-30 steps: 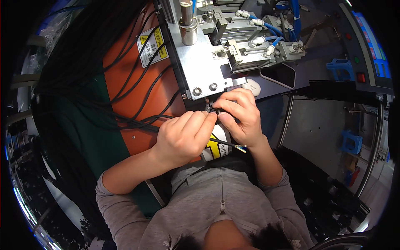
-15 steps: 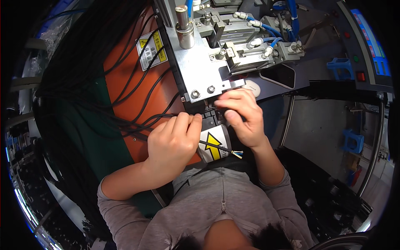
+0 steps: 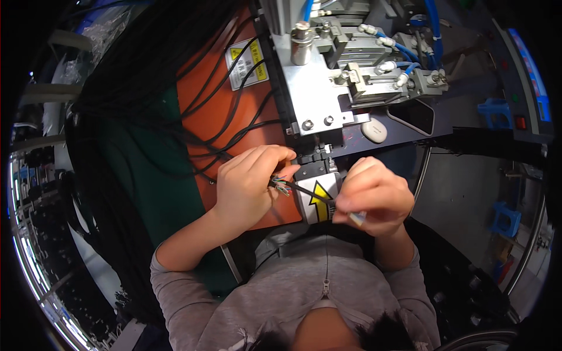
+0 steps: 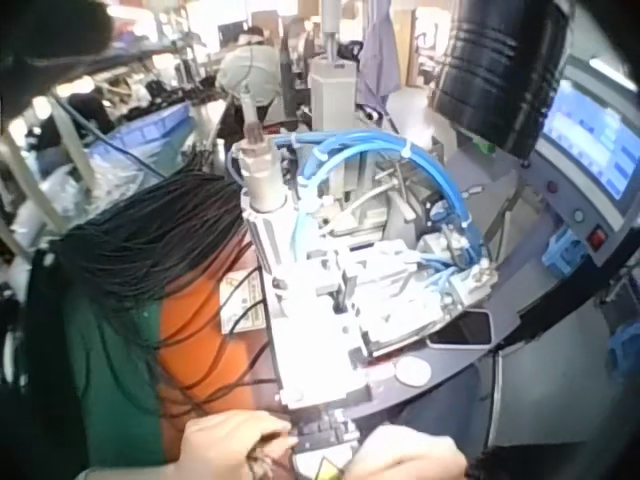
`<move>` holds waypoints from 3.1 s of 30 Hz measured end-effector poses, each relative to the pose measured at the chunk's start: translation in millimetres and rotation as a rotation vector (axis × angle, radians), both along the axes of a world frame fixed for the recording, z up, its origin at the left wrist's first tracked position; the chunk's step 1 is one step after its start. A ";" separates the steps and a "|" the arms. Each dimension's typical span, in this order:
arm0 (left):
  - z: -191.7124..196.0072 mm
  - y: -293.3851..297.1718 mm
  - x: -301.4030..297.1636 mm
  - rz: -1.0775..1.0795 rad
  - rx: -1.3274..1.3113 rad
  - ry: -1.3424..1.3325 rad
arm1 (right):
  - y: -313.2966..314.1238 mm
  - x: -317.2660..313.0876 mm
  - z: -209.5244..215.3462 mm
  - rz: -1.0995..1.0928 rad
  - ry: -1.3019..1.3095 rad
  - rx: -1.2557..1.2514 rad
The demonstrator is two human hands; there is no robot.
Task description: The person inserts individual colored wires into a crimping machine and secures them. They then handle a large bundle of black cables, organizing them before returning to the machine to continue the crimping process.
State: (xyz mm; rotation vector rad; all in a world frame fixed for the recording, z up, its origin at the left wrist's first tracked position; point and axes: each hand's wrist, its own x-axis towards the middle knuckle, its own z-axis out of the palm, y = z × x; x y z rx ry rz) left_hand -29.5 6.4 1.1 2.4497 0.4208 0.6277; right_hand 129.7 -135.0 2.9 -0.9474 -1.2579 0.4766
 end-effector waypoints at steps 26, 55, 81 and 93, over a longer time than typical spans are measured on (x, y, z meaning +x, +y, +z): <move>15.6 -6.4 21.6 -0.246 0.138 -0.224 | 11.0 -5.6 -3.8 -0.210 0.255 -0.274; 1.4 -25.1 24.2 -0.088 0.493 0.136 | 12.0 1.5 -33.7 -0.522 -0.384 -0.440; 3.8 -9.6 13.3 -0.098 0.381 0.100 | 10.3 6.5 -48.3 -0.448 0.105 -0.659; -3.4 -4.6 -2.4 -0.086 0.271 0.032 | 26.3 -4.5 -16.9 -0.107 -0.449 -0.112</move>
